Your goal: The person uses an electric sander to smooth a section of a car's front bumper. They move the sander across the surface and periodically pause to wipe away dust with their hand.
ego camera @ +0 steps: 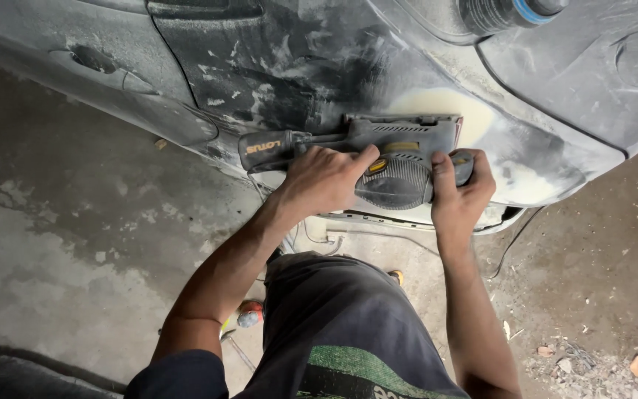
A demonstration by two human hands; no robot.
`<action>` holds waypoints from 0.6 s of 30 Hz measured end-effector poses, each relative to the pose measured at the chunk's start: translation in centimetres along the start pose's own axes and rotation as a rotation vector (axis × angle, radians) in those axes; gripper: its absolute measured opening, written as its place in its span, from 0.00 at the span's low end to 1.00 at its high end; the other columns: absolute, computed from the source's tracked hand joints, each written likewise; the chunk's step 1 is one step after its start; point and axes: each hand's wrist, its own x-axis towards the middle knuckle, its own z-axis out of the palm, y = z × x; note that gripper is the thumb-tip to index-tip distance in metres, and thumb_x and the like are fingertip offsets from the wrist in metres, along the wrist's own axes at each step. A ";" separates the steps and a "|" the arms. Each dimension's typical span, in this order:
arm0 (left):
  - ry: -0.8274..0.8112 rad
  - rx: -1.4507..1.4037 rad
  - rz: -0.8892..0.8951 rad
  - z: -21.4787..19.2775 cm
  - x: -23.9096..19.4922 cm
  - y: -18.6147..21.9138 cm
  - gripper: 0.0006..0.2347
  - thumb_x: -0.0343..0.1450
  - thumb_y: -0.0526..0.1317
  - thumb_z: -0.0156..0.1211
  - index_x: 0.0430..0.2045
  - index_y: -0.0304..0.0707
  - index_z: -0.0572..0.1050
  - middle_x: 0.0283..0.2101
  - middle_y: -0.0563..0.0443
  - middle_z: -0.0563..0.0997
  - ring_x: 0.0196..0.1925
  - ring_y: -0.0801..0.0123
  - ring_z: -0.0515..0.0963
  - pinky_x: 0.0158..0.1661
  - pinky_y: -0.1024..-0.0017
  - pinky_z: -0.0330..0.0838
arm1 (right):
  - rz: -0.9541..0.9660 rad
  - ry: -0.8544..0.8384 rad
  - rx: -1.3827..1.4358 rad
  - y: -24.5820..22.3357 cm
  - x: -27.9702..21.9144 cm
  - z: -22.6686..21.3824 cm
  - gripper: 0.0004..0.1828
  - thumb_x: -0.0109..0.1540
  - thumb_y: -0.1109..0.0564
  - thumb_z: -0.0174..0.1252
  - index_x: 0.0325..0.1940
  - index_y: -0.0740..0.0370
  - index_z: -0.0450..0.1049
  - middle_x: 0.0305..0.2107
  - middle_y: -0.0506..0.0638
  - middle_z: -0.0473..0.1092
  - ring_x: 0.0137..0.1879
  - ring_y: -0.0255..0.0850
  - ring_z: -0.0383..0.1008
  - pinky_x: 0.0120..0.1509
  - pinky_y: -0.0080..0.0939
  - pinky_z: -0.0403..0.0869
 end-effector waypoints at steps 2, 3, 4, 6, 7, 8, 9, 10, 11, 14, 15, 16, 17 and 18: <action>-0.007 0.001 0.008 0.6 -0.6 -0.2 0.25 0.58 0.27 0.56 0.52 0.36 0.71 0.24 0.39 0.83 0.28 0.48 0.85 0.32 0.49 0.74 | 0.024 -0.015 0.010 0.2 -0.9 0.0 0.14 0.69 0.55 0.63 0.40 0.69 0.70 0.24 0.44 0.68 0.30 0.28 0.61 0.33 0.31 0.60; -0.007 0.004 0.017 0.9 -0.6 -0.3 0.25 0.58 0.27 0.56 0.52 0.35 0.71 0.25 0.39 0.83 0.29 0.47 0.84 0.32 0.49 0.74 | 0.039 -0.031 0.020 0.2 -1.0 -0.1 0.13 0.68 0.54 0.63 0.41 0.69 0.71 0.25 0.44 0.69 0.30 0.28 0.62 0.32 0.30 0.61; -0.006 0.004 0.023 1.6 -1.1 -0.5 0.25 0.58 0.27 0.56 0.52 0.35 0.71 0.25 0.39 0.83 0.29 0.47 0.84 0.32 0.49 0.74 | 0.036 -0.027 0.018 1.6 -1.9 -0.2 0.13 0.68 0.54 0.63 0.41 0.69 0.71 0.25 0.44 0.69 0.30 0.28 0.62 0.32 0.30 0.61; -0.025 -0.046 0.037 2.8 -2.2 -1.0 0.26 0.59 0.27 0.56 0.54 0.36 0.72 0.27 0.36 0.83 0.29 0.48 0.85 0.33 0.51 0.76 | 0.166 -0.047 -0.128 4.4 -3.4 -0.2 0.15 0.64 0.52 0.64 0.37 0.66 0.71 0.19 0.45 0.67 0.21 0.29 0.61 0.24 0.31 0.60; -0.023 -0.043 0.033 2.7 -2.3 -1.1 0.26 0.59 0.27 0.56 0.54 0.36 0.72 0.27 0.36 0.83 0.29 0.48 0.85 0.33 0.51 0.76 | 0.164 -0.050 -0.126 3.7 -3.6 0.1 0.15 0.64 0.52 0.64 0.37 0.66 0.71 0.19 0.45 0.67 0.21 0.29 0.61 0.24 0.31 0.60; -0.086 -0.036 0.009 2.8 -2.5 -1.2 0.25 0.58 0.27 0.55 0.54 0.34 0.71 0.26 0.37 0.83 0.26 0.50 0.85 0.32 0.52 0.76 | 0.189 -0.024 -0.055 3.0 -3.8 0.4 0.15 0.64 0.51 0.64 0.38 0.67 0.71 0.20 0.44 0.68 0.23 0.28 0.62 0.25 0.31 0.60; -0.152 -0.034 -0.016 2.9 -2.7 -1.3 0.25 0.58 0.27 0.55 0.53 0.33 0.70 0.26 0.38 0.83 0.24 0.51 0.84 0.31 0.54 0.77 | 0.219 0.001 0.012 2.2 -4.2 0.7 0.16 0.64 0.51 0.64 0.38 0.67 0.71 0.21 0.44 0.68 0.24 0.28 0.62 0.27 0.30 0.61; -0.153 -0.037 -0.021 2.1 -2.5 -1.2 0.25 0.58 0.27 0.55 0.53 0.33 0.70 0.26 0.38 0.83 0.24 0.51 0.84 0.31 0.54 0.77 | 0.222 -0.004 0.010 2.3 -3.7 0.9 0.16 0.64 0.51 0.64 0.38 0.67 0.71 0.21 0.44 0.68 0.24 0.28 0.62 0.27 0.30 0.61; -0.147 -0.035 -0.032 1.4 -2.4 -1.0 0.25 0.58 0.27 0.56 0.53 0.34 0.71 0.25 0.38 0.83 0.24 0.52 0.84 0.30 0.54 0.76 | 0.200 -0.007 0.047 2.5 -3.4 1.0 0.16 0.65 0.51 0.64 0.39 0.67 0.71 0.23 0.44 0.68 0.26 0.27 0.61 0.29 0.30 0.60; -0.113 0.016 -0.036 0.2 -2.1 -1.0 0.24 0.58 0.28 0.57 0.52 0.35 0.71 0.25 0.40 0.83 0.25 0.52 0.84 0.28 0.53 0.75 | 0.123 0.009 0.063 2.8 -3.0 1.4 0.16 0.67 0.51 0.64 0.40 0.67 0.70 0.24 0.43 0.68 0.28 0.27 0.60 0.32 0.30 0.60; -0.093 0.060 -0.030 0.1 -2.2 -1.0 0.22 0.59 0.27 0.56 0.51 0.36 0.72 0.25 0.43 0.83 0.25 0.51 0.83 0.26 0.51 0.73 | 0.076 0.028 0.040 2.9 -3.1 1.5 0.15 0.67 0.52 0.63 0.40 0.67 0.69 0.24 0.43 0.67 0.28 0.27 0.61 0.32 0.30 0.61; -0.094 0.057 -0.036 0.5 -2.5 -1.5 0.22 0.59 0.27 0.56 0.51 0.36 0.72 0.25 0.43 0.83 0.25 0.51 0.83 0.26 0.51 0.73 | 0.080 0.023 0.039 3.3 -3.5 1.7 0.15 0.67 0.52 0.63 0.40 0.67 0.69 0.24 0.43 0.67 0.28 0.27 0.61 0.32 0.30 0.61; -0.051 0.075 0.013 1.0 -2.7 -2.0 0.22 0.60 0.27 0.56 0.50 0.36 0.72 0.25 0.43 0.83 0.26 0.52 0.83 0.26 0.52 0.73 | 0.072 0.010 0.050 3.7 -3.7 1.9 0.15 0.68 0.52 0.63 0.40 0.67 0.69 0.24 0.43 0.66 0.29 0.28 0.60 0.33 0.31 0.60; -0.007 0.093 0.062 1.5 -2.9 -2.5 0.21 0.61 0.27 0.56 0.50 0.35 0.72 0.26 0.43 0.83 0.26 0.53 0.84 0.25 0.53 0.73 | 0.064 -0.003 0.062 4.1 -3.9 2.0 0.15 0.68 0.53 0.62 0.40 0.67 0.69 0.24 0.43 0.66 0.30 0.28 0.60 0.34 0.31 0.60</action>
